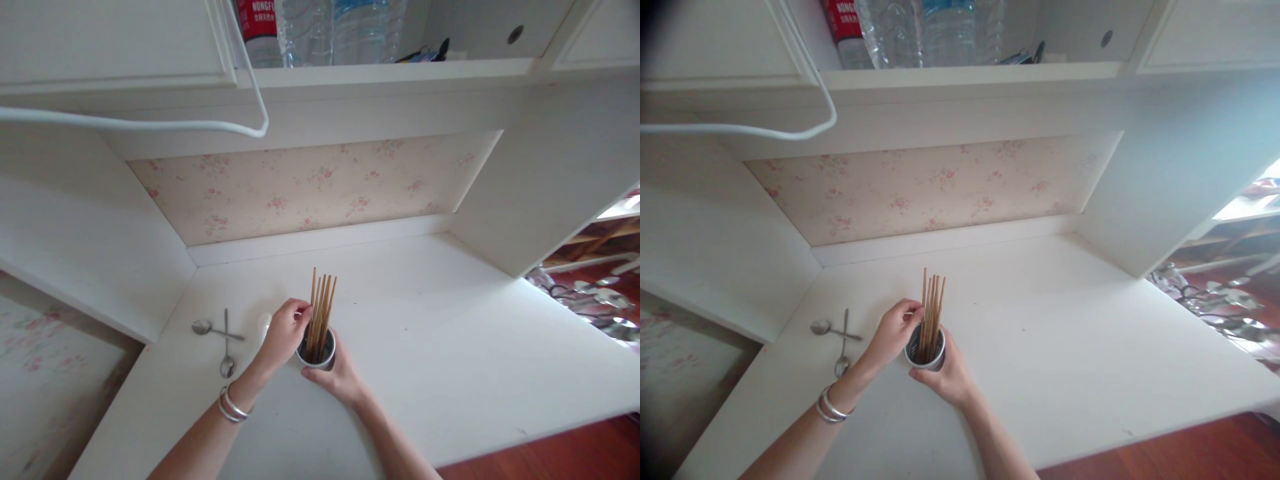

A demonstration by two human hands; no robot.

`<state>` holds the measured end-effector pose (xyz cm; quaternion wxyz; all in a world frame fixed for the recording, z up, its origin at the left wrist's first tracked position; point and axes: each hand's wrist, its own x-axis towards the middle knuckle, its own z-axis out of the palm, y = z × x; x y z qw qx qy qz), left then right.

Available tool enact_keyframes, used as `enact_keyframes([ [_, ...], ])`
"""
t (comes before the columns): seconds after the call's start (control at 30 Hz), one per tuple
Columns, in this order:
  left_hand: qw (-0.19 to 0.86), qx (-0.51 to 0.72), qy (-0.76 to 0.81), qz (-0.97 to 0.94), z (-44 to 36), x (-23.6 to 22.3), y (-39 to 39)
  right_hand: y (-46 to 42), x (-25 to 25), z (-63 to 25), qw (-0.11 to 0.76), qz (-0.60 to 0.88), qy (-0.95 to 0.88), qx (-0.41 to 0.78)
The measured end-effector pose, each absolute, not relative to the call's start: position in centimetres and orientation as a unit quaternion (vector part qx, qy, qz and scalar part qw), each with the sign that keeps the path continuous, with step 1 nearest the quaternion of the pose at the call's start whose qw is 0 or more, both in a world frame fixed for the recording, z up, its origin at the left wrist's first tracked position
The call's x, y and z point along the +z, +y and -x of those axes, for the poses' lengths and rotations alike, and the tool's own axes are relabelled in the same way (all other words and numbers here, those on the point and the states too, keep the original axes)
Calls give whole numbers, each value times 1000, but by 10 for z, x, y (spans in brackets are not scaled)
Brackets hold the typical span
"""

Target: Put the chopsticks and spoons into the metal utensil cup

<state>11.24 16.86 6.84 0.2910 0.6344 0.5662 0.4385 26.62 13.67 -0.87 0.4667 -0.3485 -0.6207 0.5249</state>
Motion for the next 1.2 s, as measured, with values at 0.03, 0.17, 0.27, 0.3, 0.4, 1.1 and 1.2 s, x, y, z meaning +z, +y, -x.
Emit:
enact_keyframes([
  [0.03,313,437,563,-628,-111,64,167,137,-9,-266,466,348,-621,526],
  [0.17,438,435,524,-588,-106,61,164,138,-10,-267,459,345,-626,527],
  [0.27,523,412,453,-593,-103,65,167,138,-10,-268,457,343,-626,531],
  [0.3,547,397,432,-597,-103,66,169,138,-11,-268,456,342,-624,535],
  [0.4,580,352,409,-610,-104,64,176,138,-14,-267,457,338,-615,546],
  [1.1,621,519,337,-481,-93,26,130,134,-4,-299,416,339,-663,522],
  [1.2,613,514,348,-489,-92,4,118,132,9,-307,473,349,-645,489],
])
